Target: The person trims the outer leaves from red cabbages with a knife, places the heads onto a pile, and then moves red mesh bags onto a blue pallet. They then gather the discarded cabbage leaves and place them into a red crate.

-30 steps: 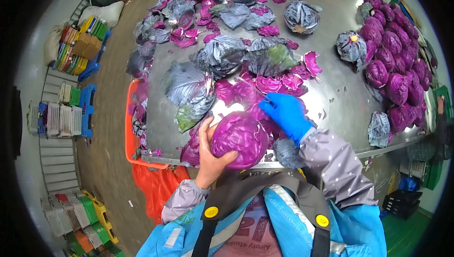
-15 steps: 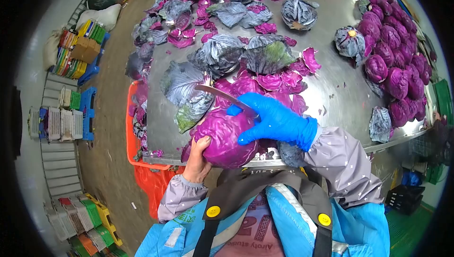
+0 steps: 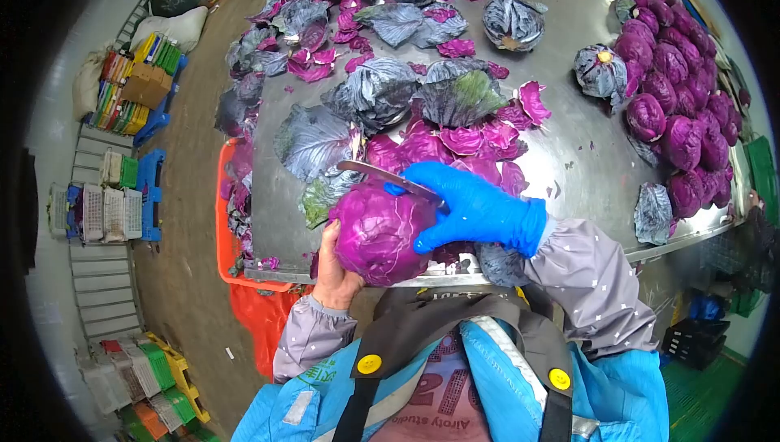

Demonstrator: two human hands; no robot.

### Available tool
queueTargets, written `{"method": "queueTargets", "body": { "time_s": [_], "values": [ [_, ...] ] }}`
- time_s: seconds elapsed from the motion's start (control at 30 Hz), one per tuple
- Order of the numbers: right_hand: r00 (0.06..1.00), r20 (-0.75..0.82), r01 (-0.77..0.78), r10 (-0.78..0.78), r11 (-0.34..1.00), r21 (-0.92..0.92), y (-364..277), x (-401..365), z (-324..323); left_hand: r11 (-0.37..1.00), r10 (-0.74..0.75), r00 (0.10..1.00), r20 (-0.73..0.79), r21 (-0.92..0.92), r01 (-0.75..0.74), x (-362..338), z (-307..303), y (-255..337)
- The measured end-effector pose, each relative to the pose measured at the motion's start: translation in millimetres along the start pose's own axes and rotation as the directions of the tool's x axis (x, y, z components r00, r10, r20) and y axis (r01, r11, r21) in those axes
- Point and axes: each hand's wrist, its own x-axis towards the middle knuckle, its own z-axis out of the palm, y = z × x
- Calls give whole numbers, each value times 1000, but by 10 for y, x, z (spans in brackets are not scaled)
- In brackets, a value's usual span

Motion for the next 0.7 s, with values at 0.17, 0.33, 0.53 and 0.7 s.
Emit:
{"method": "queueTargets", "body": {
  "time_s": [0.17, 0.33, 0.53, 0.7],
  "values": [
    [1000, 1, 29, -29, 987, -159, -33, -31, -52, 997, -65, 998, 16, -36, 66, 14, -33, -95],
    [969, 126, -205, 212, 977, -67, -130, -281, -96, 983, -127, 991, -36, -141, 120, 89, -25, -94],
    [993, 33, -120, 117, 979, 165, -191, -346, -5, 955, -126, 988, 91, -259, 146, 87, 174, 94],
    [871, -246, 270, -425, 832, -484, 48, 22, 181, 983, -86, 994, 66, -159, 96, 104, 203, -87]
  ]
}}
